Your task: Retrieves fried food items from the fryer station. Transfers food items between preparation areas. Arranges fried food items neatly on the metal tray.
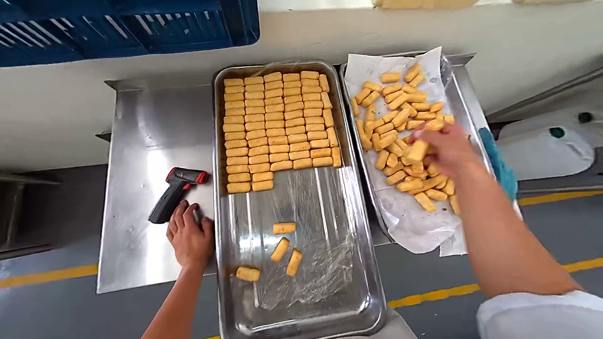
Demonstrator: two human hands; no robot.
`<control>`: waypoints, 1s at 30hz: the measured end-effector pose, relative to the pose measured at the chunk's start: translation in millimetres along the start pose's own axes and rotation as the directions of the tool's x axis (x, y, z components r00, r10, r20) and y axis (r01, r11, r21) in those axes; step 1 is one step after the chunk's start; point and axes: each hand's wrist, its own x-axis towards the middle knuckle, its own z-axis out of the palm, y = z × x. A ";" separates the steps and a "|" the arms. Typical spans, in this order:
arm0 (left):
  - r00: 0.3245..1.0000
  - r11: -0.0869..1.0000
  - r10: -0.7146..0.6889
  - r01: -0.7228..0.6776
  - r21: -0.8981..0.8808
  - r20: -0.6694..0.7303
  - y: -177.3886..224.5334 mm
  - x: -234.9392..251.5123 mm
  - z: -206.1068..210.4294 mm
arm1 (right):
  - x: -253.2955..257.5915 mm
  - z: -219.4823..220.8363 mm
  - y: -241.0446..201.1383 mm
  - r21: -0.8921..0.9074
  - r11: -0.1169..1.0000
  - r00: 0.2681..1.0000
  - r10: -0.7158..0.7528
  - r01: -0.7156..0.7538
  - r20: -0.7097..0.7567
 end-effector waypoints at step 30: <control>1.000 1.000 -0.006 0.006 0.008 -0.010 5.2 1.2 2.7 | 49.3 32.5 46.3 -0.822 0.545 0.966 0.259 -0.165 -0.022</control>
